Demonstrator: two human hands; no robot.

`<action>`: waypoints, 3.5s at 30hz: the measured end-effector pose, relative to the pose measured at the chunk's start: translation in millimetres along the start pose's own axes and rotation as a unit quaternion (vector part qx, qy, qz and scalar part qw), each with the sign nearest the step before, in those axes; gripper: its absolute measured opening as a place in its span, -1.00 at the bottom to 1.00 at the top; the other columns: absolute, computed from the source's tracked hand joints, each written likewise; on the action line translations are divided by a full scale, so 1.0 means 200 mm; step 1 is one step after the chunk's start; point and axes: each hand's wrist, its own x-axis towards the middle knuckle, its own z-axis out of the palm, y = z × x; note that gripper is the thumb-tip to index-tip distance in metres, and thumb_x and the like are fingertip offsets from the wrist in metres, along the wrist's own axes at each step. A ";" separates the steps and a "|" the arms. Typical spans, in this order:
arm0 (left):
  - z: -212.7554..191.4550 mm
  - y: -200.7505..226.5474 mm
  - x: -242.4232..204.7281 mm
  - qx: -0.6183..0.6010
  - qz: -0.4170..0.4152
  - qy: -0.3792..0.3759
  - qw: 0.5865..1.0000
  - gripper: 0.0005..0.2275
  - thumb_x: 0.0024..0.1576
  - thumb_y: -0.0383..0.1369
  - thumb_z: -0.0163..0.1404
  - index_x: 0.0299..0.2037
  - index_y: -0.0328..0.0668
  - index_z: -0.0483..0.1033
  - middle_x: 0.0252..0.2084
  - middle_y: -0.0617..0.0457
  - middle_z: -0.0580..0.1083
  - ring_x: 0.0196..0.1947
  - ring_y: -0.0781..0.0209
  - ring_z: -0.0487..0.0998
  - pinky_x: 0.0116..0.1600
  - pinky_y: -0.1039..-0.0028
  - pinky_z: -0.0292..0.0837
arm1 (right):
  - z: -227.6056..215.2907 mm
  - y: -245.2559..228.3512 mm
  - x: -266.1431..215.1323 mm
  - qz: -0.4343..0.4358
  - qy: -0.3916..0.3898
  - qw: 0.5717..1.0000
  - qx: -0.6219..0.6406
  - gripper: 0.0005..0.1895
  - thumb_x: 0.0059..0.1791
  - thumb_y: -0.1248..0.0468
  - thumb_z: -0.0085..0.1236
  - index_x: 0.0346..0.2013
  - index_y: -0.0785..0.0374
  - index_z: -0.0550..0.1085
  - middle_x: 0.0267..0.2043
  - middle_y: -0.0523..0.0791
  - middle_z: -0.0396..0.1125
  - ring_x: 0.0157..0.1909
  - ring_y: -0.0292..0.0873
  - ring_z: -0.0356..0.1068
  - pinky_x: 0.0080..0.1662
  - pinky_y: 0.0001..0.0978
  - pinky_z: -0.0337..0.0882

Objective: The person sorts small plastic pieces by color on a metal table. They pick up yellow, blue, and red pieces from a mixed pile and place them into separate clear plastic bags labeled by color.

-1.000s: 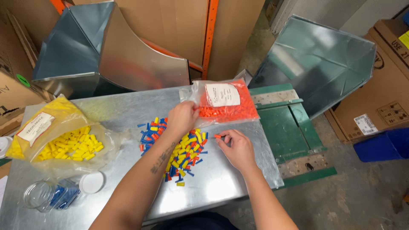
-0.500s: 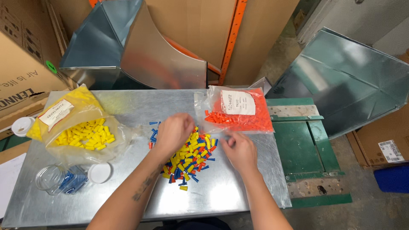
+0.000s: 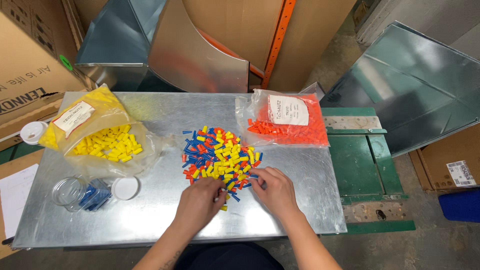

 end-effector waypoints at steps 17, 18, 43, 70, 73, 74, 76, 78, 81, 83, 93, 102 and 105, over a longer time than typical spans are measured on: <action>0.10 -0.13 -0.15 0.069 0.168 -0.039 0.983 -0.87 0.11 -0.30 0.23 -0.27 -0.09 0.57 -0.31 0.07 0.47 -0.25 0.00 0.51 -0.19 0.21 0.43 | 0.03 -0.05 0.12 0.045 -0.058 0.990 -0.117 -0.78 -0.02 0.08 0.28 -0.12 -0.01 0.61 -0.29 -0.28 0.41 -0.16 -0.13 0.44 -0.22 -0.16 0.45; 0.12 -0.14 -0.16 0.092 0.186 -0.031 0.978 -0.87 0.10 -0.28 0.23 -0.26 -0.06 0.58 -0.30 0.10 0.50 -0.25 0.02 0.51 -0.18 0.23 0.42 | 0.02 -0.07 0.12 0.037 -0.035 0.991 -0.120 -0.82 -0.03 0.11 0.30 -0.15 0.01 0.62 -0.35 -0.30 0.39 -0.24 -0.17 0.42 -0.26 -0.21 0.43; -0.47 -0.63 0.05 0.187 -0.037 0.156 0.969 -0.90 0.15 -0.28 0.17 -0.18 0.03 0.62 -0.38 0.12 0.52 -0.29 0.12 0.59 -0.18 0.35 0.50 | 0.10 -0.43 0.12 0.007 0.114 0.993 -0.026 -0.83 -0.13 0.24 0.47 -0.27 0.03 0.65 -0.52 -0.23 0.36 -0.45 -0.15 0.42 -0.27 -0.28 0.50; -0.27 -0.35 -0.27 0.036 -0.068 -0.001 0.997 -0.79 0.20 -0.28 0.13 0.00 -0.06 0.60 -0.33 0.10 0.48 -0.21 0.16 0.59 -0.08 0.40 0.52 | 0.45 -0.63 0.67 -0.148 -0.118 0.981 -0.037 -0.80 0.02 0.18 0.22 -0.07 -0.01 0.63 -0.40 -0.19 0.44 -0.18 -0.06 0.52 0.01 -0.18 0.51; -0.21 -0.33 -0.21 0.041 -0.028 -0.018 0.999 -0.84 0.19 -0.31 0.14 -0.07 -0.08 0.61 -0.32 0.09 0.47 -0.22 0.15 0.56 -0.10 0.41 0.48 | 0.25 -0.40 0.49 -0.108 -0.060 0.992 -0.024 -0.82 -0.01 0.19 0.29 -0.11 -0.04 0.65 -0.51 -0.20 0.36 -0.28 -0.08 0.49 -0.09 -0.23 0.51; -0.17 -0.34 -0.18 0.056 -0.016 -0.016 0.998 -0.86 0.17 -0.33 0.14 -0.10 -0.06 0.62 -0.32 0.10 0.47 -0.22 0.15 0.55 -0.10 0.41 0.47 | 0.20 -0.33 0.42 -0.074 -0.043 0.996 -0.033 -0.84 -0.02 0.15 0.31 -0.14 -0.10 0.66 -0.53 -0.24 0.36 -0.30 -0.14 0.49 -0.09 -0.29 0.51; -0.11 -0.34 -0.14 0.070 0.001 -0.019 0.997 -0.89 0.16 -0.34 0.15 -0.13 -0.03 0.62 -0.31 0.11 0.46 -0.21 0.16 0.55 -0.10 0.41 0.47 | 0.13 -0.28 0.28 -0.034 -0.025 0.998 -0.044 -0.86 -0.02 0.11 0.33 -0.17 -0.16 0.66 -0.55 -0.29 0.35 -0.32 -0.20 0.48 -0.09 -0.34 0.51; -0.09 -0.34 -0.12 0.107 0.001 -0.014 0.994 -0.95 0.15 -0.39 0.15 -0.22 -0.06 0.64 -0.36 0.11 0.47 -0.24 0.17 0.55 -0.12 0.45 0.46 | 0.10 -0.30 0.14 -0.018 -0.009 1.000 0.005 -0.89 -0.06 0.20 0.36 -0.24 -0.06 0.67 -0.59 -0.24 0.36 -0.37 -0.11 0.47 -0.18 -0.27 0.53; -0.04 -0.36 -0.09 0.125 -0.005 -0.027 0.992 -0.94 0.12 -0.35 0.18 -0.25 -0.06 0.64 -0.36 0.11 0.48 -0.22 0.17 0.55 -0.13 0.42 0.45 | 0.17 -0.37 0.00 -0.019 -0.017 1.000 0.015 -0.87 -0.11 0.18 0.39 -0.27 -0.10 0.69 -0.62 -0.28 0.36 -0.40 -0.18 0.48 -0.22 -0.33 0.53; -0.07 -0.35 -0.09 0.131 -0.008 -0.035 0.991 -0.95 0.11 -0.36 0.16 -0.27 -0.06 0.64 -0.38 0.12 0.48 -0.25 0.17 0.56 -0.14 0.43 0.45 | 0.21 -0.39 -0.04 -0.018 -0.020 1.000 0.012 -0.87 -0.10 0.18 0.37 -0.27 -0.09 0.69 -0.61 -0.28 0.35 -0.41 -0.18 0.47 -0.23 -0.33 0.51; -0.62 -0.45 -0.26 0.189 -0.148 0.118 0.964 -0.93 0.09 -0.22 0.15 -0.27 0.15 0.60 -0.45 0.19 0.46 -0.28 0.17 0.58 -0.14 0.38 0.54 | 0.24 -0.44 0.03 -0.126 -0.029 0.989 -0.064 -0.89 -0.11 0.22 0.32 -0.29 0.00 0.65 -0.56 -0.19 0.29 -0.38 -0.10 0.45 -0.25 -0.25 0.49; -0.93 -0.72 -0.54 0.212 -0.329 0.155 0.907 -0.89 0.19 -0.21 0.12 -0.24 0.04 0.62 -0.30 0.13 0.53 -0.15 0.00 0.56 -0.29 0.12 0.46 | 0.27 -0.42 0.04 -0.174 -0.105 0.974 -0.105 -0.75 -0.04 0.20 0.32 -0.06 -0.05 0.67 -0.41 -0.27 0.40 -0.32 -0.12 0.41 -0.33 -0.20 0.39; -0.92 -0.78 -0.57 0.208 -0.315 0.182 0.908 -0.91 0.19 -0.26 0.14 -0.27 -0.01 0.63 -0.31 0.11 0.54 -0.18 -0.02 0.56 -0.32 0.13 0.47 | 0.29 -0.40 0.05 -0.179 -0.128 0.967 -0.132 -0.79 -0.02 0.14 0.32 -0.10 -0.01 0.67 -0.39 -0.26 0.42 -0.31 -0.14 0.44 -0.37 -0.19 0.40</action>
